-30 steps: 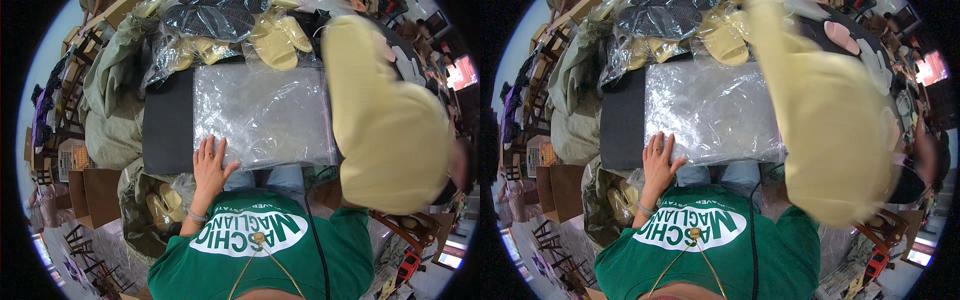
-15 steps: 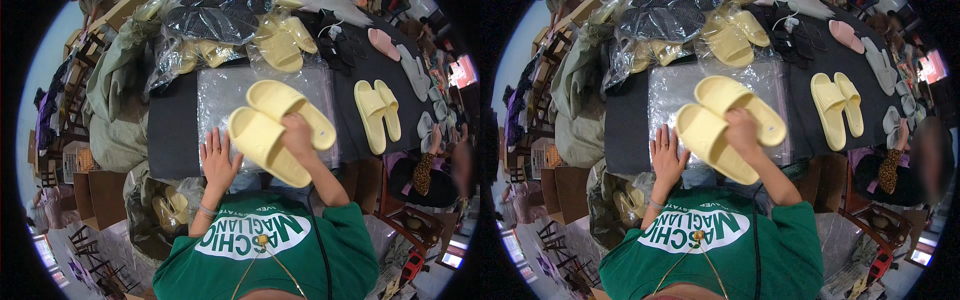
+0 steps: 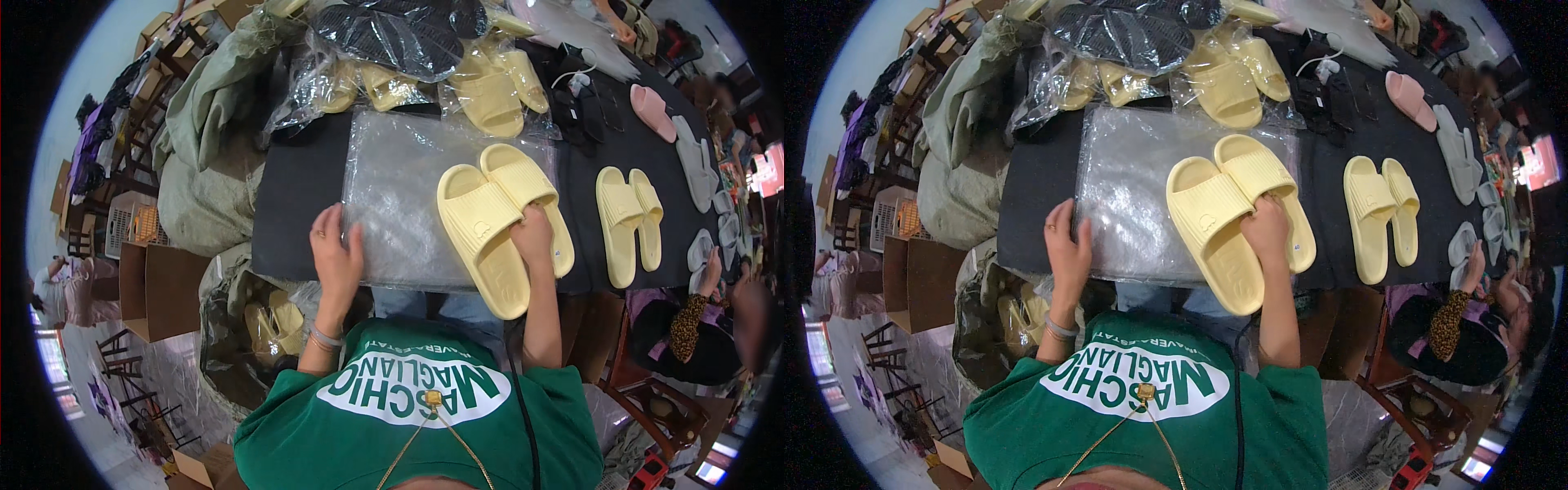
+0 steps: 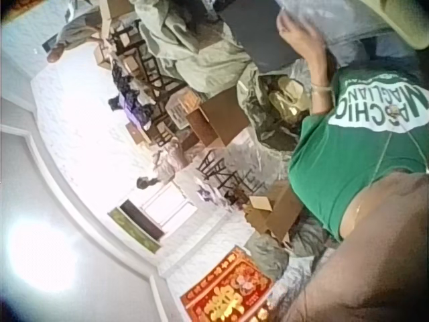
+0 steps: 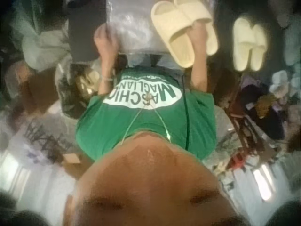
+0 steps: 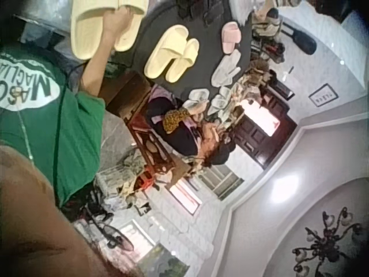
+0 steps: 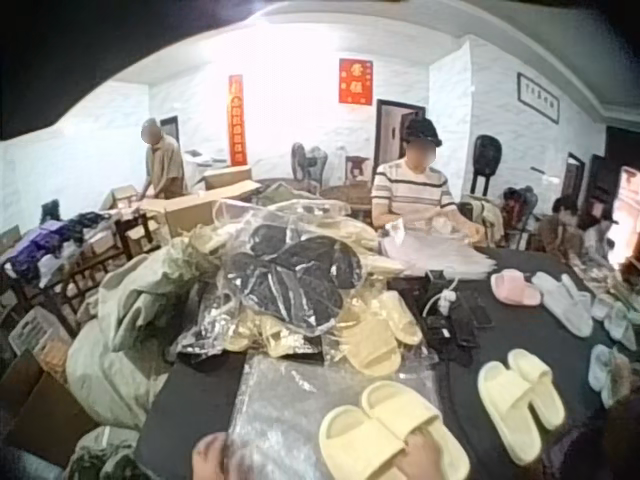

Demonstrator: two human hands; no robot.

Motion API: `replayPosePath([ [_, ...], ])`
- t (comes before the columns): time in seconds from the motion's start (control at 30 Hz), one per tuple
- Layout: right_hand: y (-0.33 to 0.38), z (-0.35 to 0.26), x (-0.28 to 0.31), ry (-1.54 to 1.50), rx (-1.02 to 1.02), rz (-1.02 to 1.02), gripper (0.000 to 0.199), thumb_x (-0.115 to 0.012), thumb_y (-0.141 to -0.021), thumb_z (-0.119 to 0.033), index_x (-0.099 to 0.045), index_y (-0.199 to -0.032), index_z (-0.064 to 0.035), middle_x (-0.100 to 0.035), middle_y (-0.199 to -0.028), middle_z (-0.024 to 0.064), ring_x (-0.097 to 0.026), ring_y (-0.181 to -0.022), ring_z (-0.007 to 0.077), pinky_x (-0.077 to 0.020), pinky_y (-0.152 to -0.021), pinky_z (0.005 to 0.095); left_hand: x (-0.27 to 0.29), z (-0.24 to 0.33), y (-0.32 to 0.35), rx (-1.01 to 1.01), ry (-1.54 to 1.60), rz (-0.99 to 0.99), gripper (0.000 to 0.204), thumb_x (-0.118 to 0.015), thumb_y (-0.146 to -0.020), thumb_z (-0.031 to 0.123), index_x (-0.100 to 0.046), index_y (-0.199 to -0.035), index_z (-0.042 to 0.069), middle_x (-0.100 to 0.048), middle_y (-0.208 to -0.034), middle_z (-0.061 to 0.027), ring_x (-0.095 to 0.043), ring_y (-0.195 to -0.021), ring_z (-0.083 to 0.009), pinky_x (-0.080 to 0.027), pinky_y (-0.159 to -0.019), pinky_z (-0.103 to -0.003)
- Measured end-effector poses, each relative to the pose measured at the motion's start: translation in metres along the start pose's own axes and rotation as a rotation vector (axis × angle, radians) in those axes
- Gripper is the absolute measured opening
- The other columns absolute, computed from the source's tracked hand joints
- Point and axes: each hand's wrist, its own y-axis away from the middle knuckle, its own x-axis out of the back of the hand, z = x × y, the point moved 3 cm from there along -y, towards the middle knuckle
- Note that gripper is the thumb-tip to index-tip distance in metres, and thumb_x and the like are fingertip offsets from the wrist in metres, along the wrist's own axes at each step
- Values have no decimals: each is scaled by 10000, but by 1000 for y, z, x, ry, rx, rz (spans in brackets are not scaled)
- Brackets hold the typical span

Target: Packing pairs of slippers into plastic bags.

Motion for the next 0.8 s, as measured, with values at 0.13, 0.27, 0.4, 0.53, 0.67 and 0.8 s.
replayPosePath([
  [0.13, 0, -3, 0, -8, -22, -20, 246, -605, -712, -71, -662, -950, -47, -650, -1000, 135, -559, -987, 372, -468, -841, 463, -3, -29, -22, 325, 32, -171, 460, -639, -880, 254, -542, -1195, -66, -600, -1096, -214, -584, -994, -337, -462, -853, -398],
  [0.27, 1, 1, -1, -19, -20, 10, 231, -610, -729, -88, -667, -950, -54, -652, -1003, 123, -562, -996, 354, -469, -848, 453, -16, -22, -37, 299, -87, -288, 481, -616, -894, 340, -563, -1137, -72, -646, -954, -211, -623, -888, -374, -484, -796, -413],
  [0.4, 2, 0, -1, -21, -6, 24, 228, -612, -735, -96, -671, -951, -57, -653, -1015, 116, -561, -1007, 347, -470, -852, 445, -21, -30, -51, 521, -39, -356, 546, -604, -891, 449, -576, -1025, -80, -635, -975, -250, -618, -948, -402, -480, -809, -425],
  [0.53, 1, -7, 0, -13, -25, 17, 240, -615, -735, -102, -679, -964, -73, -651, -1039, 109, -561, -1022, 334, -476, -849, 439, -29, -33, -47, 198, -83, -241, 517, -649, -872, 439, -558, -939, -65, -630, -852, -214, -619, -789, -352, -482, -749, -411],
  [0.67, -3, -10, 7, -15, -34, -24, 236, -612, -728, -89, -680, -951, -50, -656, -998, 140, -568, -986, 351, -479, -832, 444, -18, -16, -45, 389, 212, -305, 468, -672, -868, 394, -512, -862, -46, -589, -750, -165, -568, -683, -256, -473, -681, -369],
  [0.8, 5, -13, 12, -102, 50, -24, 241, -616, -704, -44, -680, -935, -23, -653, -956, 184, -574, -942, 382, -477, -809, 452, -1, -18, -35, 431, 372, -270, 425, -700, -857, 317, -466, -831, -37, -565, -700, -145, -533, -634, -194, -456, -609, -343],
])
